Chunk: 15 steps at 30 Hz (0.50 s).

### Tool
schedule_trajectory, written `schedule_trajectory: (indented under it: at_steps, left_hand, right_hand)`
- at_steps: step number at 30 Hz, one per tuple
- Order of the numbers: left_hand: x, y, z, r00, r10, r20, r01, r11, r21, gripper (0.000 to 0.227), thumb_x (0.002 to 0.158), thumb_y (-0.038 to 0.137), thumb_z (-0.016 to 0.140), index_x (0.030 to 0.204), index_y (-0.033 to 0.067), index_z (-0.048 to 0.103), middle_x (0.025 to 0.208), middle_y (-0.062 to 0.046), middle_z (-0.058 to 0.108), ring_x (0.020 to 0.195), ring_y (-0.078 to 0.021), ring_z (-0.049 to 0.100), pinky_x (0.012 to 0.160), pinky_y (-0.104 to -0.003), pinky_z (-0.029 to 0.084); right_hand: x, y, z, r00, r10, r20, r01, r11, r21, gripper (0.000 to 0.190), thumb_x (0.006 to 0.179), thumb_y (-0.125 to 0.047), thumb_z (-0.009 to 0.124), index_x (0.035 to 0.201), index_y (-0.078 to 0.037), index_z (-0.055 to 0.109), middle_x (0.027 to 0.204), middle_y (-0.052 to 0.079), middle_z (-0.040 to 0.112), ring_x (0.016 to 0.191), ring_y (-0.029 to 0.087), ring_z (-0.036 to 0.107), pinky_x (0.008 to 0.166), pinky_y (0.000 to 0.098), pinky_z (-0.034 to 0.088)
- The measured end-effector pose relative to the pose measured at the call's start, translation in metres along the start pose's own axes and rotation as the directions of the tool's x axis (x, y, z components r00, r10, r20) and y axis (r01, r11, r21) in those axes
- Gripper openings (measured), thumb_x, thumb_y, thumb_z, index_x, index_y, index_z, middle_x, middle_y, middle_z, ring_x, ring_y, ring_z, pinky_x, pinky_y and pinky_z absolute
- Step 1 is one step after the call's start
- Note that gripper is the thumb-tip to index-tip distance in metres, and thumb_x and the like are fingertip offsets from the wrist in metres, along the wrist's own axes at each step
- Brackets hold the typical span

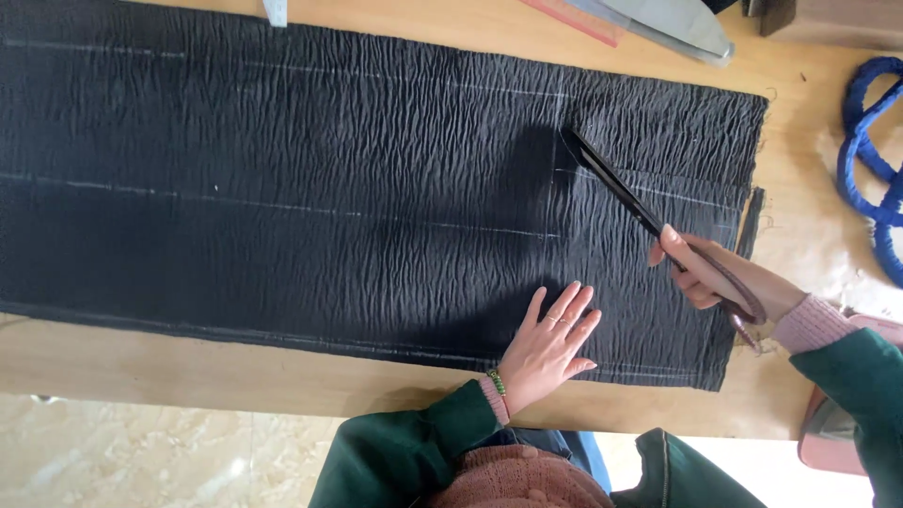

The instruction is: The person uses large shears to cut a piece of black textured fabric laid out on a wooden table, following white chalk lines. After cutting, the person gathers the cut fabric pieces and folds them on the table.

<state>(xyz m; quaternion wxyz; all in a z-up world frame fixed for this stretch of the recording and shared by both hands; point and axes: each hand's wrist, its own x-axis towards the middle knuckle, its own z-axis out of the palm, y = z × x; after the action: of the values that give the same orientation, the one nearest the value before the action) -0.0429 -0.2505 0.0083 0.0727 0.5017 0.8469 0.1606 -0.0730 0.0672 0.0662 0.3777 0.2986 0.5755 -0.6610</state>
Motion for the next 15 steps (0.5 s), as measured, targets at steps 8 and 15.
schedule_trajectory:
  at_steps: [8, 15]
  left_hand:
    - [-0.004, -0.013, -0.003, 0.999, 0.048, -0.007, -0.048, 0.998, -0.049, 0.076, 0.099, 0.060, 0.051, 0.160, 0.0176, 0.039, 0.173, -0.012, 0.022, 0.161, -0.0307, 0.019, 0.128, -0.056, 0.021]
    - [-0.006, -0.020, 0.004, 0.995, 0.100, 0.029, -0.097, 0.991, -0.093, 0.074, 0.103, 0.056, 0.046, 0.165, 0.0204, 0.027, 0.176, -0.013, 0.013, 0.164, -0.0306, 0.010, 0.129, -0.058, 0.018]
  right_hand:
    - [0.026, 0.041, 0.012, 0.989, -0.142, 0.032, 0.135, 0.977, 0.165, 0.045, 0.104, -0.040, 0.052, 0.125, -0.002, 0.061, 0.066, -0.002, 0.045, 0.046, 0.008, 0.042, 0.040, 0.0222, 0.041]
    - [0.007, -0.011, 0.090, 0.958, -0.093, -0.271, 0.063, 0.991, -0.119, 0.065, 0.106, -0.066, 0.043, 0.104, -0.002, 0.054, 0.062, -0.003, 0.022, 0.045, 0.009, 0.025, 0.042, 0.0248, 0.028]
